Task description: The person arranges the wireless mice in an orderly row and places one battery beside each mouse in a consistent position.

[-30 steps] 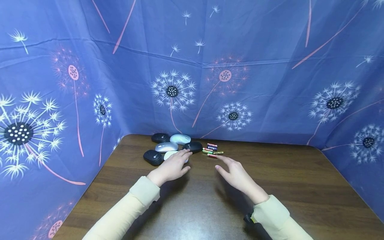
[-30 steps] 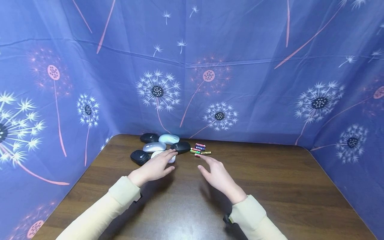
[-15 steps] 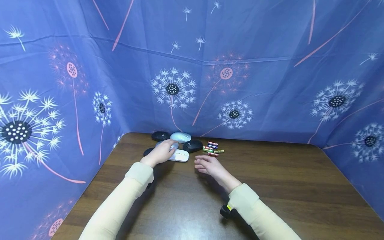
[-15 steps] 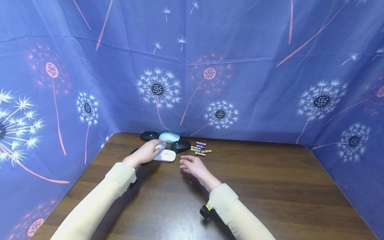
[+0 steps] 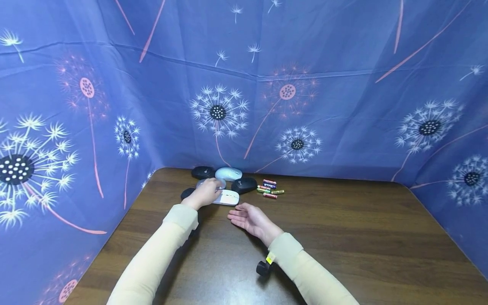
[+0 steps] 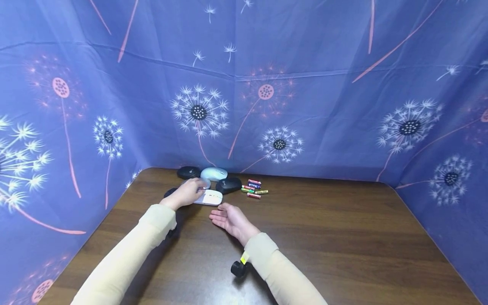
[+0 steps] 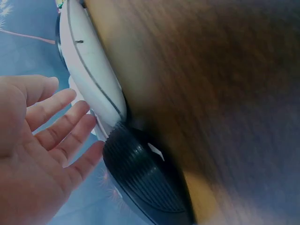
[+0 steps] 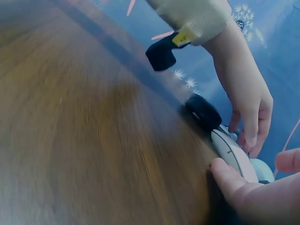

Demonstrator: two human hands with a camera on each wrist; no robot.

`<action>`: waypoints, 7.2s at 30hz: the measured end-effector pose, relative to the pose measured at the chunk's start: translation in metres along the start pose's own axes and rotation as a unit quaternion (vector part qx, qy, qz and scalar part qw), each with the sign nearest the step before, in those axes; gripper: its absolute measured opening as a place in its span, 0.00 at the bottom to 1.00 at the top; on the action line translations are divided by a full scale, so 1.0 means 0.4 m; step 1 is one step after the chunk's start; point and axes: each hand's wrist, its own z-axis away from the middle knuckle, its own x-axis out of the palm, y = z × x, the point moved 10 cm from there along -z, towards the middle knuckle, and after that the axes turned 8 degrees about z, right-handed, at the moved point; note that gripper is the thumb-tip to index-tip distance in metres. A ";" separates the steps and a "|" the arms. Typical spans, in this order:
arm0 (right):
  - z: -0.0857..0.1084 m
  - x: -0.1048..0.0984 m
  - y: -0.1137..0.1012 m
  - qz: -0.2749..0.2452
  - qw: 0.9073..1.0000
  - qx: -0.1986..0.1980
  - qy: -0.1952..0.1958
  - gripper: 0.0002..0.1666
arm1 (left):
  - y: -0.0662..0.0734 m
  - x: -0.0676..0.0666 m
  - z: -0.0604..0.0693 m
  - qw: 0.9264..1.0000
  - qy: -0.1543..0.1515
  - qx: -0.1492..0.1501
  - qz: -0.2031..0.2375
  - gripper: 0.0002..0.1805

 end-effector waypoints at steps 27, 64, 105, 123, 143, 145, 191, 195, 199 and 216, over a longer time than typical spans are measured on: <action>-0.002 -0.003 0.015 -0.169 0.985 0.013 0.025 0.20 | 0.028 0.024 -0.007 0.999 -0.019 -0.006 -0.028 0.13; 0.041 -0.031 -0.056 -0.037 0.996 -0.018 0.074 0.30 | 0.095 -0.016 0.073 0.991 0.035 -0.099 0.082 0.15; 0.041 -0.071 -0.047 0.169 0.983 -0.043 0.064 0.20 | 0.007 0.088 0.124 0.927 0.032 -0.190 0.322 0.12; 0.040 -0.093 -0.051 0.206 0.975 -0.043 0.066 0.20 | 0.003 0.089 0.128 0.928 0.012 -0.194 0.317 0.12; 0.083 -0.011 -0.150 0.223 0.973 -0.061 0.025 0.23 | -0.060 -0.081 0.187 0.953 0.057 -0.162 0.248 0.16; 0.081 0.006 -0.154 0.213 0.975 -0.060 0.016 0.23 | -0.083 -0.097 0.196 0.955 0.069 -0.167 0.234 0.17; -0.104 0.187 0.009 -0.130 0.991 0.024 0.008 0.38 | -0.376 -0.124 0.170 0.925 0.129 -0.296 0.198 0.17; -0.112 0.190 0.010 -0.124 0.992 0.021 0.013 0.38 | -0.374 -0.117 0.165 0.925 0.125 -0.294 0.207 0.16; -0.121 0.185 0.007 -0.118 0.993 0.014 0.026 0.37 | -0.365 -0.110 0.157 0.924 0.121 -0.291 0.215 0.15; -0.152 0.185 0.015 -0.072 0.996 -0.008 0.042 0.35 | -0.361 -0.098 0.148 0.932 0.111 -0.283 0.199 0.16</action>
